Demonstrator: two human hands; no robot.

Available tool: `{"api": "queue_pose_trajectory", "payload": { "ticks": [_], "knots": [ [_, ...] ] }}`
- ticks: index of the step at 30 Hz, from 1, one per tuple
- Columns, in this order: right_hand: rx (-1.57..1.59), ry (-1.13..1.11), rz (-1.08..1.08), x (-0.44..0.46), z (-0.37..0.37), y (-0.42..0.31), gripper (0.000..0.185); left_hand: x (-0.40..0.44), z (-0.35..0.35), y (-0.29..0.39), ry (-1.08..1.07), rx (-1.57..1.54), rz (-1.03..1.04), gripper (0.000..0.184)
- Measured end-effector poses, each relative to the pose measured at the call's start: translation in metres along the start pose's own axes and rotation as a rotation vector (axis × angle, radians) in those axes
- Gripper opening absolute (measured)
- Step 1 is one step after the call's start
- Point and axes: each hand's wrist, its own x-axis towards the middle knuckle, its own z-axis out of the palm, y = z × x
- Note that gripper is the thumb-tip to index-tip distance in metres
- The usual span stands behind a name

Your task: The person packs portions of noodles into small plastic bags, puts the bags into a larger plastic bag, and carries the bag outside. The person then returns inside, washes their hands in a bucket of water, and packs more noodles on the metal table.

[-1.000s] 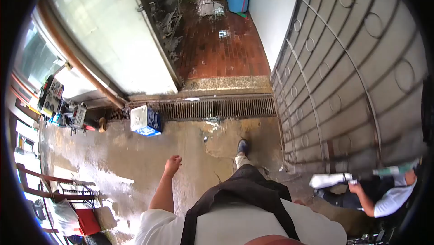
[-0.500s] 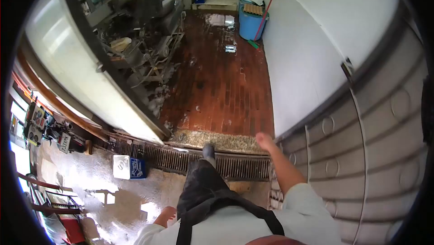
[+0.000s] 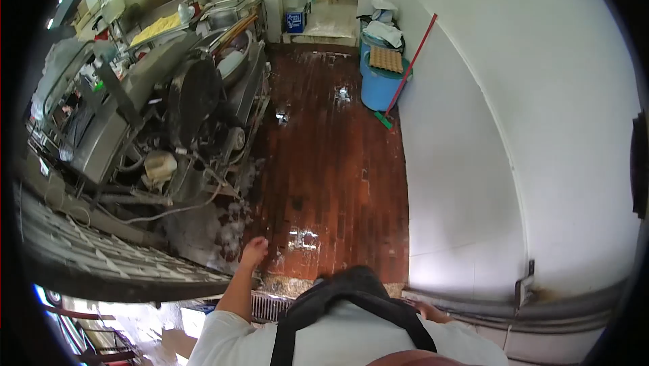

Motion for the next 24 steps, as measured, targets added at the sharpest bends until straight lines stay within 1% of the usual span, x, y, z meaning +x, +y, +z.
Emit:
{"api": "queue_pose_trajectory", "payload": {
  "ticks": [2,4,5,7,8,9,11,13,14,15,16,17,18,20,23,24],
  "knots": [
    [0.081,-0.009,0.077,-0.002,-0.026,-0.010,0.046,0.043,0.011,0.085,-0.033,-0.075,0.139,0.039],
    [0.092,-0.019,0.102,0.023,-0.060,-0.029,0.044,0.094,0.022,0.131,-0.016,-0.051,0.119,0.036],
    [0.079,-0.025,0.102,0.043,-0.080,-0.039,0.042,0.112,0.028,0.140,0.001,-0.045,0.101,0.035],
    [0.018,-0.040,0.083,0.088,-0.128,-0.065,0.039,0.153,0.036,0.113,0.047,-0.025,0.013,0.037],
    [-0.034,-0.043,0.055,0.114,-0.158,-0.082,0.038,0.168,0.039,0.119,0.074,-0.016,-0.015,0.038],
    [-0.112,-0.043,0.014,0.142,-0.188,-0.099,0.036,0.166,0.042,0.115,0.080,0.045,-0.144,0.031],
    [-0.330,-0.022,-0.091,0.209,-0.259,-0.144,0.034,0.170,0.053,0.086,0.000,0.155,-0.302,0.030],
    [-0.682,0.120,-0.264,0.292,-0.340,-0.213,0.031,0.166,0.059,0.056,-0.116,0.169,-0.476,0.030],
    [-0.739,0.239,-0.310,0.331,-0.381,-0.257,0.030,0.160,0.066,0.051,-0.151,0.143,-0.571,0.030],
    [-0.617,0.368,-0.369,0.359,-0.424,-0.315,0.029,0.158,0.072,0.052,-0.159,0.110,-0.643,0.030],
    [-0.321,0.429,-0.453,0.364,-0.464,-0.385,0.032,0.161,0.078,0.055,-0.158,0.078,-0.703,0.031],
    [-0.321,0.458,-0.542,0.405,-0.498,-0.431,0.034,0.168,0.082,0.061,-0.150,0.047,-0.748,0.031],
    [-0.381,0.551,-0.583,0.411,-0.526,-0.498,0.027,0.177,0.086,0.067,-0.141,0.017,-0.781,0.032],
    [0.069,0.466,-0.792,0.468,-0.562,-0.575,0.018,0.217,0.091,0.083,-0.118,-0.035,-0.817,0.034],
    [0.061,0.493,-0.891,0.474,-0.590,-0.682,0.012,0.317,0.084,0.106,-0.083,-0.115,-0.842,0.037],
    [0.024,0.427,-0.841,0.488,-0.595,-0.696,0.011,0.361,0.078,0.115,-0.058,-0.163,-0.832,0.038]
  ]
}}
